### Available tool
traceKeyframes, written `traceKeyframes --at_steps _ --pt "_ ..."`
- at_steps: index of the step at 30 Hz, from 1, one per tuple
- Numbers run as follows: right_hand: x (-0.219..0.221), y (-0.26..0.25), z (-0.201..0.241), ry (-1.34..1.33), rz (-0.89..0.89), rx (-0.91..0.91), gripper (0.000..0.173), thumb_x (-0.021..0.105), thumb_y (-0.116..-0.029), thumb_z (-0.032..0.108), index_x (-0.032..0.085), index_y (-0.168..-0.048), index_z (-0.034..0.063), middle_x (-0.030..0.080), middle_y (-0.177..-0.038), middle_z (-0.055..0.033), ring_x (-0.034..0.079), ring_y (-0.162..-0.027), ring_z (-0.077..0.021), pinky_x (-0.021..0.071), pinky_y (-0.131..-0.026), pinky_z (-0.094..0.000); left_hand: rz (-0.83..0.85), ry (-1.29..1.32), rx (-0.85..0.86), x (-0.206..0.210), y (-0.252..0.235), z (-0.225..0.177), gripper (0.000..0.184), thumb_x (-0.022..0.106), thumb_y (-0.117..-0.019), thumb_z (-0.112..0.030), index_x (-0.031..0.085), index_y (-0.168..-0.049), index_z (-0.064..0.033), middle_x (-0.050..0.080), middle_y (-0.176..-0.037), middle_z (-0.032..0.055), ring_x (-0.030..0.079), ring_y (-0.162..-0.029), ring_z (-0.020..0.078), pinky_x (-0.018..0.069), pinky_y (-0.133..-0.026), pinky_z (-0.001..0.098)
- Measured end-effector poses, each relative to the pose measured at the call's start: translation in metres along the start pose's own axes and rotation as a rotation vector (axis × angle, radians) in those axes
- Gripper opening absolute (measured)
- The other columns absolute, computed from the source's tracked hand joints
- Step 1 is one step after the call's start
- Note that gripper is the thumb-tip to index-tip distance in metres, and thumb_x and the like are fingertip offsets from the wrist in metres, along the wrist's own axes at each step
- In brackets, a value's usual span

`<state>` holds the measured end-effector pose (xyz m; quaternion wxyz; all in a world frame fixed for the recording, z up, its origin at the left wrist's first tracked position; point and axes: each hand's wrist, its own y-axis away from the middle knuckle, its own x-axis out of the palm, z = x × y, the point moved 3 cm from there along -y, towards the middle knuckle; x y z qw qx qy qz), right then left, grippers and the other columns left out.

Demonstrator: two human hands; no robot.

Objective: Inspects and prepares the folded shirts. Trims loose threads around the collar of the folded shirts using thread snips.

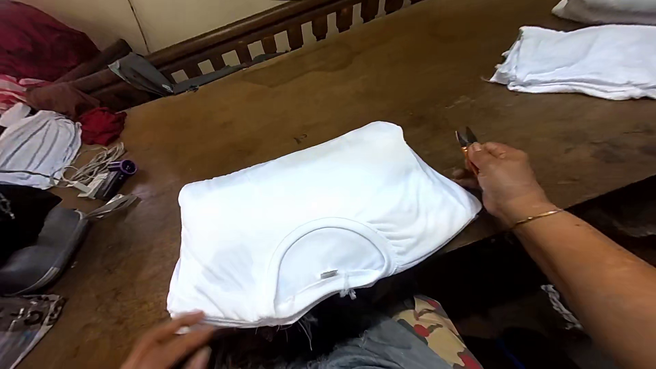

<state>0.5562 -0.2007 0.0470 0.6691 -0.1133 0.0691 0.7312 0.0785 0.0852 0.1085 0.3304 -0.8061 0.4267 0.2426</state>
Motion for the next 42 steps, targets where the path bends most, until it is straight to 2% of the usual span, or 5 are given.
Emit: traceKeyframes --at_steps 7,18,21,28,42 --pt "0.037 0.024 0.007 0.618 -0.045 -0.375 0.041 0.037 -0.1125 0.023 0.055 -0.113 -0.0138 0.059 -0.112 -0.0383 0.06 -0.109 -0.056 0.0469 -0.092 -0.069 -0.299 0.141 -0.338 0.005 -0.029 0.078 0.034 0.069 -0.0782 -0.011 0.066 -0.112 -0.0076 0.07 -0.093 0.0005 0.069 -0.081 0.009 0.0584 -0.068 0.0237" --pt "-0.014 0.058 0.018 0.347 -0.035 -0.459 0.039 0.039 -0.1123 0.03 0.055 -0.119 -0.0048 0.065 -0.089 -0.0146 0.065 -0.071 -0.023 0.0584 -0.068 -0.0435 -0.201 -0.164 -0.18 -0.018 0.004 0.054 0.03 0.066 -0.0862 -0.012 0.069 -0.113 0.0005 0.058 -0.13 0.018 0.06 -0.112 0.0184 0.0549 -0.089 0.0289" --pt "-0.008 0.078 0.058 -0.33 0.258 -0.31 0.025 0.037 -0.1123 0.033 0.06 -0.114 0.0232 0.054 -0.075 0.0116 0.045 -0.052 0.0013 0.0404 -0.046 -0.014 -0.208 -0.317 -0.022 -0.013 -0.001 0.025 0.032 0.068 -0.0915 -0.026 0.068 -0.115 -0.0039 0.054 -0.126 0.0188 0.054 -0.116 0.0229 0.0491 -0.094 0.0344" --pt "0.09 0.132 0.027 -0.566 0.858 -0.291 0.015 0.055 -0.1035 0.016 0.069 -0.105 0.0111 0.048 -0.061 0.0045 0.04 -0.044 -0.0021 0.0351 -0.038 -0.0172 0.06 -0.139 0.008 0.07 0.015 0.029 0.026 0.065 -0.091 -0.022 0.068 -0.116 -0.0157 0.063 -0.119 0.0058 0.059 -0.115 0.0167 0.0491 -0.097 0.0376" --pt "0.118 0.2 0.055 -0.38 0.859 -0.565 0.01 0.06 -0.1003 0.01 0.067 -0.097 0.0042 0.056 -0.068 0.003 0.048 -0.053 -0.0021 0.0413 -0.046 -0.0154 -0.022 -0.484 -0.089 0.07 -0.048 -0.013 0.04 0.058 -0.0901 -0.045 0.065 -0.116 -0.016 0.049 -0.062 -0.0124 0.047 -0.049 0.0046 0.0417 -0.043 0.0287"
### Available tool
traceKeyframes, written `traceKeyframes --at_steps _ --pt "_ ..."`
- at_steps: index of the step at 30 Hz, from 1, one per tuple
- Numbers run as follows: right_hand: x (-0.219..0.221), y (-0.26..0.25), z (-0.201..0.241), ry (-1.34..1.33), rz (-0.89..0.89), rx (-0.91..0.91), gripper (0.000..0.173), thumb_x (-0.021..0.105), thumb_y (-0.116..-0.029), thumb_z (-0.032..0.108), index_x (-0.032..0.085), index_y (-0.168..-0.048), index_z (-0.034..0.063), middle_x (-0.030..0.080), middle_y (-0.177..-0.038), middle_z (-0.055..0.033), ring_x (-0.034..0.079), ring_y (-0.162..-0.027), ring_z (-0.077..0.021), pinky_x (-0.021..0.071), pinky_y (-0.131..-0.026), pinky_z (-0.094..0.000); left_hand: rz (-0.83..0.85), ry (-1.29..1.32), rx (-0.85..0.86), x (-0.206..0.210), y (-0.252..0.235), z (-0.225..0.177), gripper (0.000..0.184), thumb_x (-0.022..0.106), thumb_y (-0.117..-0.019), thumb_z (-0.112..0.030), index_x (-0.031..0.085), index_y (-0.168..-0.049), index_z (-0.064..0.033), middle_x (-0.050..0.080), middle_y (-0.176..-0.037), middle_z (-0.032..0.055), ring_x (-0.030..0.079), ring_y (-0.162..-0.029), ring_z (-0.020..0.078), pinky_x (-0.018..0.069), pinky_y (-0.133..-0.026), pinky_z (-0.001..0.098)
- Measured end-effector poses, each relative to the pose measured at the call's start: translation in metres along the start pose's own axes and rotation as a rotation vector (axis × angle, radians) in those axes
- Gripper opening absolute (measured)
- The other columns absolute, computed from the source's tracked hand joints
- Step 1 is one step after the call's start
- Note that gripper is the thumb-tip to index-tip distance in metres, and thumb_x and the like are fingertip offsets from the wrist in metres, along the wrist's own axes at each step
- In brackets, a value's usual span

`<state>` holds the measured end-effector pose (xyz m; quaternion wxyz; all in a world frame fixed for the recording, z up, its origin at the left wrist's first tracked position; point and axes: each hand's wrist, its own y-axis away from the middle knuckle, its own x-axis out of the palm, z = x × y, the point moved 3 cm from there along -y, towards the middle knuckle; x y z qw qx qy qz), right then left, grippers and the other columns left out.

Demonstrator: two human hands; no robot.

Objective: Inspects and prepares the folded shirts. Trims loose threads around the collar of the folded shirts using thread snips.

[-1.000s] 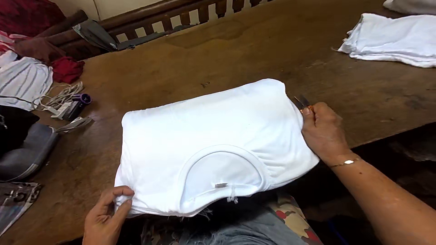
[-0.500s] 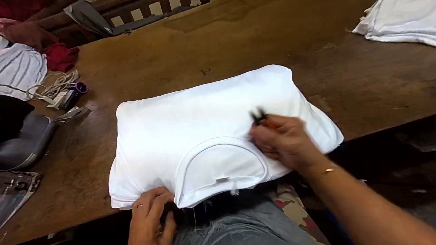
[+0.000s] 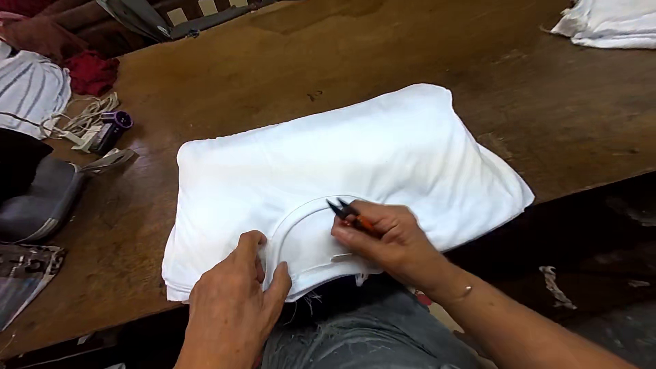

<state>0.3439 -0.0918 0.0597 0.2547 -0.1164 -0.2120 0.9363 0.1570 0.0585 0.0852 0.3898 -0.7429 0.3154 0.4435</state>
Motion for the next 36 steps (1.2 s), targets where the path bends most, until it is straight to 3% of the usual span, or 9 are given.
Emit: traceKeyframes --at_steps 3,7,11,15,18,21,27,32,36 --pt "0.006 0.01 -0.012 0.166 0.051 -0.107 0.007 0.064 -0.0957 0.008 0.069 -0.096 0.0037 0.059 -0.072 0.0051 0.052 -0.059 0.0009 0.0448 -0.051 -0.0139 0.019 0.027 -0.022 -0.001 0.009 0.004 0.038 0.064 -0.089 -0.043 0.065 -0.114 -0.0141 0.054 -0.065 -0.0125 0.05 -0.05 0.002 0.0442 -0.044 0.0246" --pt "0.011 0.015 -0.014 0.23 0.096 -0.195 0.009 0.064 -0.0932 0.01 0.07 -0.093 0.0029 0.063 -0.076 0.0029 0.057 -0.065 0.0001 0.0488 -0.056 -0.0147 -0.114 0.156 -0.049 -0.003 0.024 0.005 0.018 0.059 -0.0957 -0.025 0.068 -0.086 -0.012 0.057 -0.064 -0.0098 0.051 -0.053 -0.0035 0.0432 -0.048 0.0156" --pt "0.016 0.025 -0.016 0.388 0.151 -0.292 0.01 0.064 -0.0909 0.013 0.071 -0.088 0.0057 0.06 -0.073 0.0027 0.056 -0.065 -0.0025 0.0459 -0.056 -0.0182 -0.365 0.933 -0.182 0.0 0.041 0.009 0.006 0.066 -0.0986 -0.011 0.071 -0.098 -0.0072 0.073 -0.085 0.001 0.071 -0.071 0.0097 0.0633 -0.065 0.025" --pt "0.02 0.032 -0.015 0.463 0.161 -0.286 0.011 0.062 -0.0892 0.013 0.072 -0.091 0.0067 0.06 -0.075 0.0029 0.056 -0.066 -0.0039 0.0453 -0.056 -0.0205 -0.498 1.659 -0.534 0.021 0.053 0.007 0.008 0.06 -0.0998 -0.003 0.067 -0.102 -0.0007 0.073 -0.087 0.0183 0.075 -0.069 0.023 0.0645 -0.061 0.0349" --pt "0.019 0.028 -0.005 0.432 0.115 -0.145 0.01 0.064 -0.0902 0.016 0.071 -0.092 0.009 0.061 -0.076 0.0072 0.055 -0.066 0.0018 0.0465 -0.055 -0.015 -0.518 1.641 -0.517 0.028 0.056 0.003 0.016 0.066 -0.0943 0.004 0.066 -0.109 -0.0032 0.073 -0.091 0.0193 0.075 -0.07 0.0229 0.0642 -0.061 0.0334" --pt "0.028 0.025 0.016 0.262 0.035 0.013 0.01 0.068 -0.0926 0.02 0.069 -0.086 0.0114 0.056 -0.067 0.01 0.049 -0.055 0.0053 0.0399 -0.046 -0.0107 -0.499 1.563 -0.449 0.025 0.06 0.003 0.009 0.069 -0.0923 0.002 0.076 -0.098 -0.0016 0.075 -0.091 0.0149 0.074 -0.071 0.0186 0.0641 -0.061 0.0311" --pt "0.075 0.018 0.024 0.064 0.127 0.295 0.029 0.077 -0.0904 0.04 0.07 -0.079 0.0141 0.051 -0.056 0.0112 0.04 -0.047 0.006 0.0302 -0.042 -0.0124 -0.462 1.478 -0.365 0.025 0.065 -0.005 0.011 0.07 -0.092 0.0 0.08 -0.097 -0.0023 0.076 -0.095 0.0125 0.074 -0.076 0.0149 0.0636 -0.067 0.0283" --pt "0.082 0.021 0.017 0.055 0.079 0.23 0.012 0.069 -0.0911 0.012 0.071 -0.079 0.0099 0.057 -0.061 0.0074 0.05 -0.053 0.0038 0.0396 -0.046 -0.0124 -0.463 1.483 -0.373 0.029 0.066 -0.006 0.012 0.069 -0.0935 0.0 0.079 -0.101 0.0002 0.075 -0.097 0.0157 0.075 -0.078 0.0202 0.0655 -0.07 0.0333" --pt "0.076 0.031 0.018 0.045 0.058 0.007 0.009 0.067 -0.0894 0.006 0.069 -0.081 0.0038 0.064 -0.07 0.0019 0.057 -0.063 0.0023 0.047 -0.053 -0.0117 -0.478 1.533 -0.406 0.033 0.066 -0.01 0.016 0.073 -0.0904 -0.001 0.075 -0.106 0.0029 0.073 -0.099 0.0184 0.075 -0.079 0.0233 0.0659 -0.073 0.0367"
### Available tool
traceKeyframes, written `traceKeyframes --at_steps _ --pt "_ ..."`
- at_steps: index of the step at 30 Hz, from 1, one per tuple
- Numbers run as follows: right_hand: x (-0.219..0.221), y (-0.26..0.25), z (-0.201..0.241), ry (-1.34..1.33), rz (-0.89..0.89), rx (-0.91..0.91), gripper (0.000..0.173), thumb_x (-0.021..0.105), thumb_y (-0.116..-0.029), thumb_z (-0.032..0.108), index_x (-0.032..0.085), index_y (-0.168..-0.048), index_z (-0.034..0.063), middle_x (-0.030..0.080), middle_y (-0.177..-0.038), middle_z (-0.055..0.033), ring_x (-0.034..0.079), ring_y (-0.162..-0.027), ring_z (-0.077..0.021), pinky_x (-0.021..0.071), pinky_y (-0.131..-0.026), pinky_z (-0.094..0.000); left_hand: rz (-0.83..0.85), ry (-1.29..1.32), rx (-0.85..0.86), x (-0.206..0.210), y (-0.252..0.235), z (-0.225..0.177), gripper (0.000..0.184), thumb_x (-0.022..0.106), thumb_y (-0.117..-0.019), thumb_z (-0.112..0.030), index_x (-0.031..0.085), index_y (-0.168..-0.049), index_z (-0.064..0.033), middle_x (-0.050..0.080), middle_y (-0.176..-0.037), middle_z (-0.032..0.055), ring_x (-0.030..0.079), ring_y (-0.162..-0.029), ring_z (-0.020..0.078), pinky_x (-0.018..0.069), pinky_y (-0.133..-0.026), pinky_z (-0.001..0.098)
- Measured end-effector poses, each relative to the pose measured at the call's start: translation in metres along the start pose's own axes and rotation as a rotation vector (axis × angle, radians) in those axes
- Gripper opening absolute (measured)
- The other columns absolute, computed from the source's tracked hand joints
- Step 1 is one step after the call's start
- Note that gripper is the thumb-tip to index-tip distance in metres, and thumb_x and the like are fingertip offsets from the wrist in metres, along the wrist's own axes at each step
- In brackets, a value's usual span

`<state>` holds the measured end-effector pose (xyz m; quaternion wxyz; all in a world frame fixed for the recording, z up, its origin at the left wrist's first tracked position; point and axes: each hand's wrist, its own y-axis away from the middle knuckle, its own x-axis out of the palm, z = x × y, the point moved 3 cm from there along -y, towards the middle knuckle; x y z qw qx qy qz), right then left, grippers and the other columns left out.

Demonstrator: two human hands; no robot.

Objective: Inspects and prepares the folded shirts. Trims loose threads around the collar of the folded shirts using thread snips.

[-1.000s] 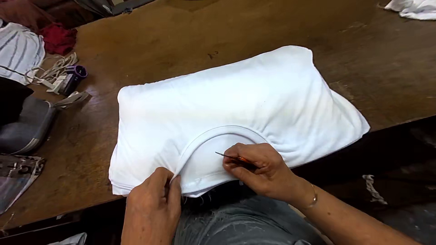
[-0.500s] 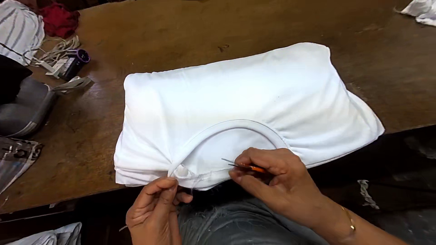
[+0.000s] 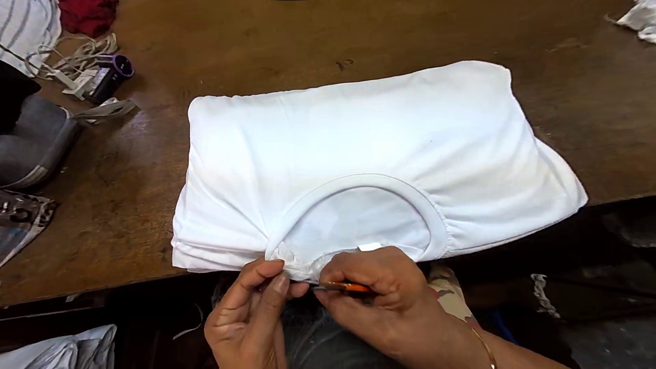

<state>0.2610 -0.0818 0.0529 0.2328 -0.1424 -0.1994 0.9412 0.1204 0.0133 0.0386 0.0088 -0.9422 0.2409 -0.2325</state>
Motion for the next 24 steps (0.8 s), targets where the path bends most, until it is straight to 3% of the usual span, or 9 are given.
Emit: traceKeyframes --at_steps 4,9,11,13,14,16,20,24 --pt "-0.001 0.004 0.005 0.303 0.063 -0.261 0.012 0.062 -0.0939 0.013 0.069 -0.088 0.0052 0.062 -0.071 -0.0018 0.058 -0.063 -0.0062 0.045 -0.054 -0.0199 -0.057 -0.005 -0.035 0.008 0.0 0.001 0.038 0.087 -0.0715 0.004 0.071 -0.106 0.0002 0.073 -0.096 0.015 0.075 -0.081 0.0194 0.0656 -0.072 0.033" --pt "-0.001 0.008 0.006 0.461 0.077 -0.38 0.017 0.054 -0.1008 0.016 0.067 -0.095 0.0062 0.055 -0.068 -0.0028 0.052 -0.058 -0.0119 0.0384 -0.051 -0.0246 -0.066 -0.025 -0.025 0.015 0.002 0.002 0.048 0.087 -0.0676 0.009 0.067 -0.11 0.001 0.072 -0.1 0.0147 0.076 -0.081 0.0209 0.067 -0.071 0.036" --pt "-0.007 0.01 0.005 0.525 0.078 -0.344 0.026 0.052 -0.1046 0.028 0.068 -0.102 0.0068 0.06 -0.074 -0.0034 0.057 -0.065 -0.0127 0.0442 -0.055 -0.026 -0.061 -0.014 -0.031 0.014 0.002 0.001 0.049 0.088 -0.0679 0.007 0.066 -0.112 0.0018 0.072 -0.102 0.0152 0.076 -0.082 0.0202 0.0668 -0.07 0.0351" --pt "-0.02 0.011 0.006 0.632 0.036 -0.252 0.05 0.044 -0.1076 0.049 0.067 -0.119 0.006 0.064 -0.085 -0.0042 0.061 -0.075 -0.0131 0.0504 -0.062 -0.0279 -0.069 0.014 -0.066 0.013 0.002 -0.001 0.051 0.088 -0.0681 0.006 0.066 -0.114 0.0032 0.072 -0.104 0.0167 0.076 -0.085 0.0206 0.0664 -0.071 0.0353" --pt "-0.027 0.012 0.005 0.679 0.014 -0.223 0.054 0.037 -0.1094 0.05 0.065 -0.127 0.0066 0.063 -0.088 -0.0043 0.06 -0.078 -0.0133 0.0503 -0.064 -0.0283 -0.079 0.034 -0.089 0.013 0.002 -0.002 0.052 0.087 -0.0679 0.008 0.066 -0.115 0.005 0.071 -0.105 0.0188 0.076 -0.088 0.0222 0.0665 -0.072 0.0363" --pt "-0.038 0.014 0.0 0.769 -0.038 -0.22 0.047 0.035 -0.1109 0.039 0.062 -0.133 0.0075 0.059 -0.089 -0.0043 0.056 -0.078 -0.0142 0.0459 -0.064 -0.0285 -0.103 0.069 -0.133 0.014 0.003 -0.005 0.053 0.086 -0.0674 0.01 0.065 -0.115 0.0068 0.071 -0.107 0.0207 0.075 -0.092 0.0235 0.0659 -0.075 0.0363" --pt "-0.034 0.022 -0.007 0.842 -0.071 -0.303 0.039 0.043 -0.1097 0.033 0.066 -0.13 0.008 0.061 -0.085 -0.0064 0.055 -0.074 -0.0176 0.0435 -0.062 -0.0301 -0.111 0.119 -0.179 0.016 0.004 -0.006 0.053 0.086 -0.0681 0.009 0.064 -0.116 0.0084 0.071 -0.108 0.0219 0.075 -0.094 0.0242 0.0647 -0.079 0.0359" --pt "-0.023 0.019 -0.009 0.829 -0.07 -0.334 0.037 0.046 -0.1091 0.031 0.066 -0.13 0.0087 0.061 -0.086 -0.006 0.054 -0.074 -0.0171 0.0425 -0.063 -0.0292 -0.111 0.135 -0.173 0.016 0.006 -0.006 0.053 0.086 -0.0683 0.009 0.063 -0.117 0.0094 0.071 -0.109 0.0224 0.075 -0.094 0.0243 0.0652 -0.077 0.0358"
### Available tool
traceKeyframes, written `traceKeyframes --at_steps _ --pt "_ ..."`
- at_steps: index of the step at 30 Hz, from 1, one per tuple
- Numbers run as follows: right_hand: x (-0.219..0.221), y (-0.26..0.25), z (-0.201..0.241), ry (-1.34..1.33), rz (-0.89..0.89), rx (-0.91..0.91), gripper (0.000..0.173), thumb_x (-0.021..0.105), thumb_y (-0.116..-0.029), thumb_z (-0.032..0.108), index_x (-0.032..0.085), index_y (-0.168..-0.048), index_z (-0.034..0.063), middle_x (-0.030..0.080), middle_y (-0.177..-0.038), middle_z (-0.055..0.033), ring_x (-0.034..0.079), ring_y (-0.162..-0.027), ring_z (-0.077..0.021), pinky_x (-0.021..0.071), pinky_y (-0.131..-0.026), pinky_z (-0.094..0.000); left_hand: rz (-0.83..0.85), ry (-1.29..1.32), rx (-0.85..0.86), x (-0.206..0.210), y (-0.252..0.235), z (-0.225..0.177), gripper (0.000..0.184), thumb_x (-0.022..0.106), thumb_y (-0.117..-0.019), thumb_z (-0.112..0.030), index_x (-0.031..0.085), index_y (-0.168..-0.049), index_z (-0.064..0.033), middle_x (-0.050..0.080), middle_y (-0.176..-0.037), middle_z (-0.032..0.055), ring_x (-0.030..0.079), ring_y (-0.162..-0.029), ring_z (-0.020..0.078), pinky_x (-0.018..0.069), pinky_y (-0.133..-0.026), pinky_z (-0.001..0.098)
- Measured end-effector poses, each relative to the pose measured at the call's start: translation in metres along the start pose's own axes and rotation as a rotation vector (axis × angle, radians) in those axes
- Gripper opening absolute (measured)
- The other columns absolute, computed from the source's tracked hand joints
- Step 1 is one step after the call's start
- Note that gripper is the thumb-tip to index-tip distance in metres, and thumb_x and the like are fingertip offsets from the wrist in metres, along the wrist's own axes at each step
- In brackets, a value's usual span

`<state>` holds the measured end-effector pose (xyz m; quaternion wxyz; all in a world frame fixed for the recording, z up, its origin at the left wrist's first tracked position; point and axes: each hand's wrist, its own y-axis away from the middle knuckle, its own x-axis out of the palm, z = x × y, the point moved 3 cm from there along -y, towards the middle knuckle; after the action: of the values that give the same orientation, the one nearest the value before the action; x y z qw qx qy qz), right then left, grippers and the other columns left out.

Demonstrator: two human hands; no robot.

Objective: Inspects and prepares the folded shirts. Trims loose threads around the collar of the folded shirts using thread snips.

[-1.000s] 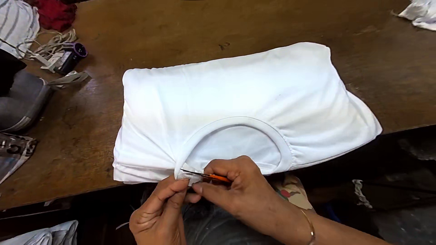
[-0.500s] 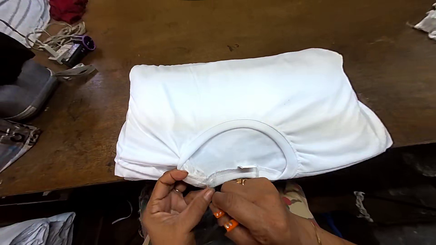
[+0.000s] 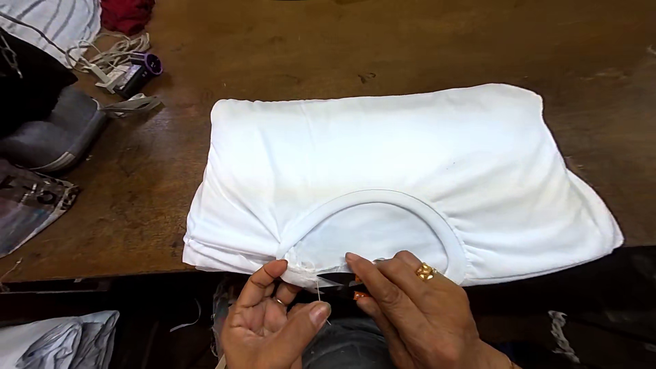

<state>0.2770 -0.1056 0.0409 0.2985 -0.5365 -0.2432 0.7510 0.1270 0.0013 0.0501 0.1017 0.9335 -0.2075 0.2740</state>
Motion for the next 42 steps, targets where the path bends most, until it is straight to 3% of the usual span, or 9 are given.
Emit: traceKeyframes --at_steps 10,14,16,20,24,30,36,40,42 --pt "0.006 -0.006 0.001 -0.031 0.016 -0.001 0.031 0.047 -0.1089 0.027 0.071 -0.113 0.0074 0.058 -0.077 -0.004 0.053 -0.069 -0.0154 0.0404 -0.059 -0.0286 -0.02 -0.029 -0.024 0.0 0.002 0.002 0.055 0.084 -0.0674 0.013 0.061 -0.118 0.0085 0.071 -0.11 0.0212 0.075 -0.092 0.0232 0.0658 -0.072 0.0349" --pt "-0.004 -0.014 -0.012 -0.395 0.092 0.215 0.046 0.038 -0.111 0.045 0.067 -0.119 0.0107 0.061 -0.087 0.0017 0.058 -0.077 -0.0026 0.049 -0.067 -0.0192 0.036 -0.117 0.095 0.002 0.004 0.0 0.054 0.083 -0.0697 0.014 0.061 -0.118 0.0047 0.071 -0.113 0.0154 0.076 -0.094 0.0219 0.0668 -0.074 0.0357" --pt "-0.007 -0.024 -0.011 -0.567 0.091 0.292 0.045 0.051 -0.1057 0.049 0.068 -0.121 0.0106 0.062 -0.087 0.0055 0.055 -0.074 0.002 0.0478 -0.064 -0.0156 0.057 -0.15 0.139 0.003 0.005 0.001 0.053 0.083 -0.0705 0.015 0.061 -0.118 0.0041 0.071 -0.113 0.0151 0.076 -0.093 0.0222 0.0671 -0.074 0.0358" --pt "0.004 -0.045 0.005 -0.565 0.05 0.226 0.028 0.073 -0.0945 0.033 0.074 -0.108 0.0076 0.066 -0.084 0.0052 0.058 -0.073 0.0012 0.0495 -0.062 -0.0155 0.122 -0.153 0.203 0.004 0.005 0.002 0.048 0.078 -0.0755 0.015 0.061 -0.119 0.0033 0.071 -0.114 0.0134 0.075 -0.093 0.021 0.0665 -0.078 0.035" --pt "0.014 -0.054 0.016 -0.479 0.036 0.051 0.014 0.061 -0.0947 0.012 0.073 -0.092 0.0057 0.062 -0.075 0.0008 0.058 -0.07 -0.0055 0.0458 -0.059 -0.0195 0.157 -0.108 0.203 -0.005 0.004 0.003 0.03 0.072 -0.0899 -0.001 0.068 -0.119 -0.0007 0.072 -0.113 0.0107 0.073 -0.097 0.0176 0.0624 -0.088 0.0336" --pt "0.01 -0.037 0.025 -0.208 0.022 -0.201 0.015 0.054 -0.102 0.013 0.067 -0.098 0.008 0.059 -0.074 -0.0027 0.053 -0.064 -0.0134 0.0402 -0.054 -0.0251 -0.014 -0.061 0.074 -0.008 -0.004 0.005 0.019 0.076 -0.0874 -0.001 0.072 -0.105 0.0044 0.073 -0.089 0.0156 0.071 -0.073 0.0144 0.0622 -0.069 0.0285" --pt "0.006 -0.021 0.021 -0.23 0.093 -0.223 0.014 0.052 -0.1027 0.013 0.063 -0.099 0.0074 0.054 -0.076 -0.0048 0.051 -0.065 -0.0172 0.0409 -0.055 -0.0272 0.004 -0.066 0.077 -0.006 -0.007 0.007 0.034 0.082 -0.0752 0.011 0.07 -0.107 0.0057 0.073 -0.096 0.0199 0.075 -0.08 0.0222 0.0654 -0.074 0.0346" --pt "-0.005 -0.009 0.009 -0.18 0.162 -0.009 0.056 0.041 -0.1065 0.056 0.064 -0.118 0.007 0.063 -0.085 -0.0073 0.06 -0.074 -0.0174 0.0484 -0.061 -0.028 0.013 -0.071 0.045 -0.004 -0.005 0.002 0.038 0.085 -0.0731 0.007 0.07 -0.108 0.004 0.074 -0.1 0.0171 0.076 -0.085 0.0212 0.0656 -0.076 0.035" --pt "-0.01 -0.003 -0.003 -0.091 0.135 0.019 0.057 0.032 -0.1093 0.053 0.063 -0.129 0.0085 0.062 -0.089 -0.0069 0.058 -0.077 -0.0165 0.0474 -0.063 -0.028 0.03 -0.061 0.052 -0.004 -0.004 0.002 0.04 0.085 -0.0723 0.007 0.07 -0.109 0.0037 0.073 -0.103 0.017 0.075 -0.087 0.0213 0.0658 -0.076 0.0353"
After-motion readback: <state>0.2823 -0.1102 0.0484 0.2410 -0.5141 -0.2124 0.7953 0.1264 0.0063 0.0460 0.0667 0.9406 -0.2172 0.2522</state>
